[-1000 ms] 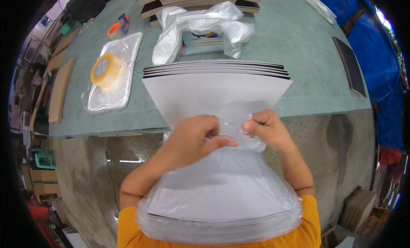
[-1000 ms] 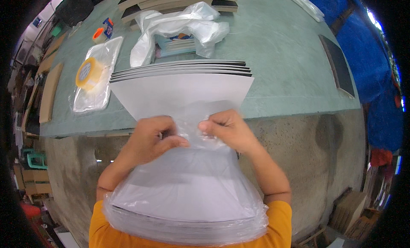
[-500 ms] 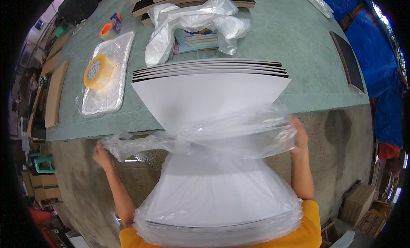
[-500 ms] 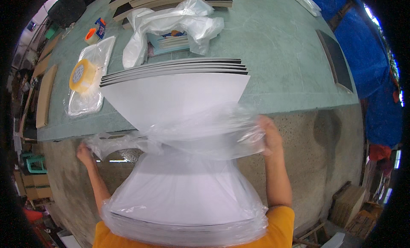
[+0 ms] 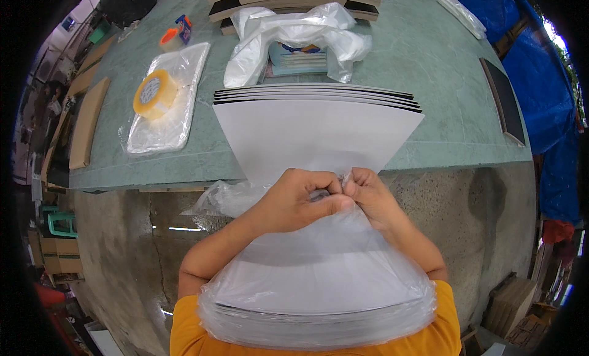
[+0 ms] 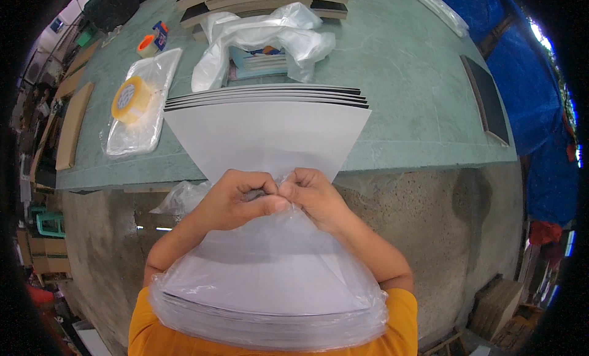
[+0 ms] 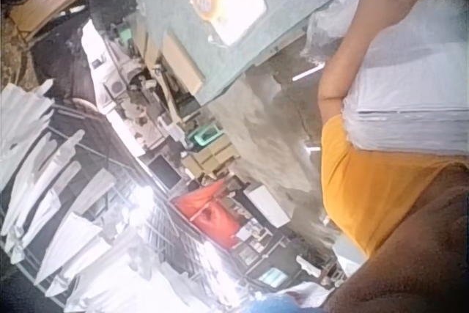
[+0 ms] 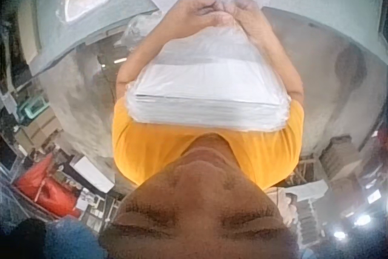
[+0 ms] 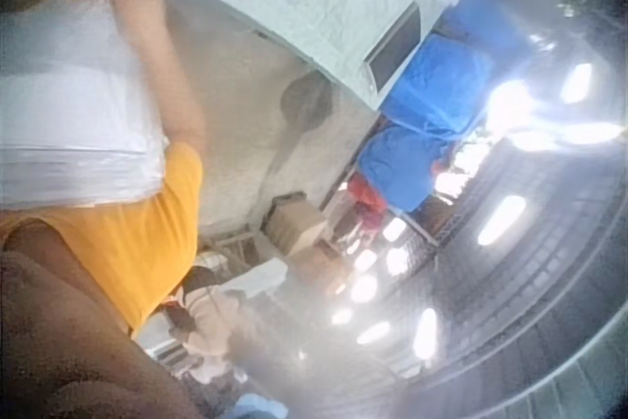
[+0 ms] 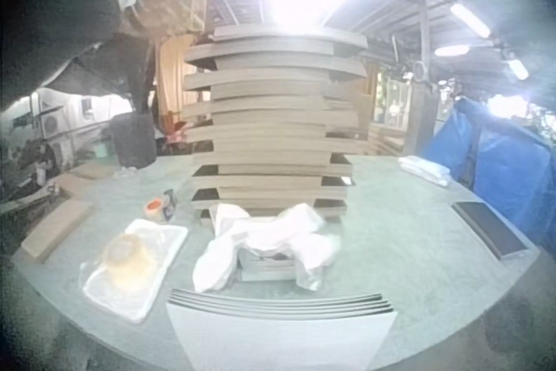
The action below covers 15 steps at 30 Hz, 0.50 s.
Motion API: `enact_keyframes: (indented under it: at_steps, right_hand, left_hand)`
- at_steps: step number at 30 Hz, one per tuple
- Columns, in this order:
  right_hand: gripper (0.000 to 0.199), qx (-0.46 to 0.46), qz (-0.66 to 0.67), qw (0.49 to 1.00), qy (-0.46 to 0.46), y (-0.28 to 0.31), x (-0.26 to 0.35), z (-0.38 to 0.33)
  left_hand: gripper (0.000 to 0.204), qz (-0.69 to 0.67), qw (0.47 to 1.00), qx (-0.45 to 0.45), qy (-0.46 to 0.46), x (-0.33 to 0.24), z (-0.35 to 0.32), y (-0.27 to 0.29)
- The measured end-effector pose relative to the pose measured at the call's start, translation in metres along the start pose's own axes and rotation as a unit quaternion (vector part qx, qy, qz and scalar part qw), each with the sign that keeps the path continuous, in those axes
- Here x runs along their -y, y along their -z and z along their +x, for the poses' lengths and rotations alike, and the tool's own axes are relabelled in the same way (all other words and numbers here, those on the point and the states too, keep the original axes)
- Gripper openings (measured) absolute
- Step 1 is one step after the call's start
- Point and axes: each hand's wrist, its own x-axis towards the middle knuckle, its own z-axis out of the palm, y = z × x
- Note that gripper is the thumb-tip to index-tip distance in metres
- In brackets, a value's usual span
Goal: The person places plastic film over black boards and white paper sheets, wrapping the top edge of each item before stacking it. The person then picks up a roll of tape from the work table.
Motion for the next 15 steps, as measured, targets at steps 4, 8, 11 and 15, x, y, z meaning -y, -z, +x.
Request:
enact_keyframes:
  at_steps: [4,8,11,15]
  right_hand:
    - [0.017,0.028,0.161,0.986,-0.014,-0.001,0.006,-0.002]
    - [0.014,0.031,0.129,0.99,0.057,0.017,0.012,-0.011]
    - [0.014,0.046,0.073,0.996,-0.006,-0.003,0.0,0.004]
    - [0.017,0.038,0.148,0.985,-0.084,-0.015,0.005,0.01]
  left_hand:
    - [0.011,0.065,0.993,-0.087,0.043,0.031,-0.02,0.026]
    - [0.011,0.135,0.886,-0.441,0.047,0.031,-0.053,0.093]
    - [0.016,0.146,0.932,-0.331,0.014,-0.014,-0.037,0.042]
    - [0.023,0.153,0.987,-0.034,0.044,-0.016,-0.017,0.021]
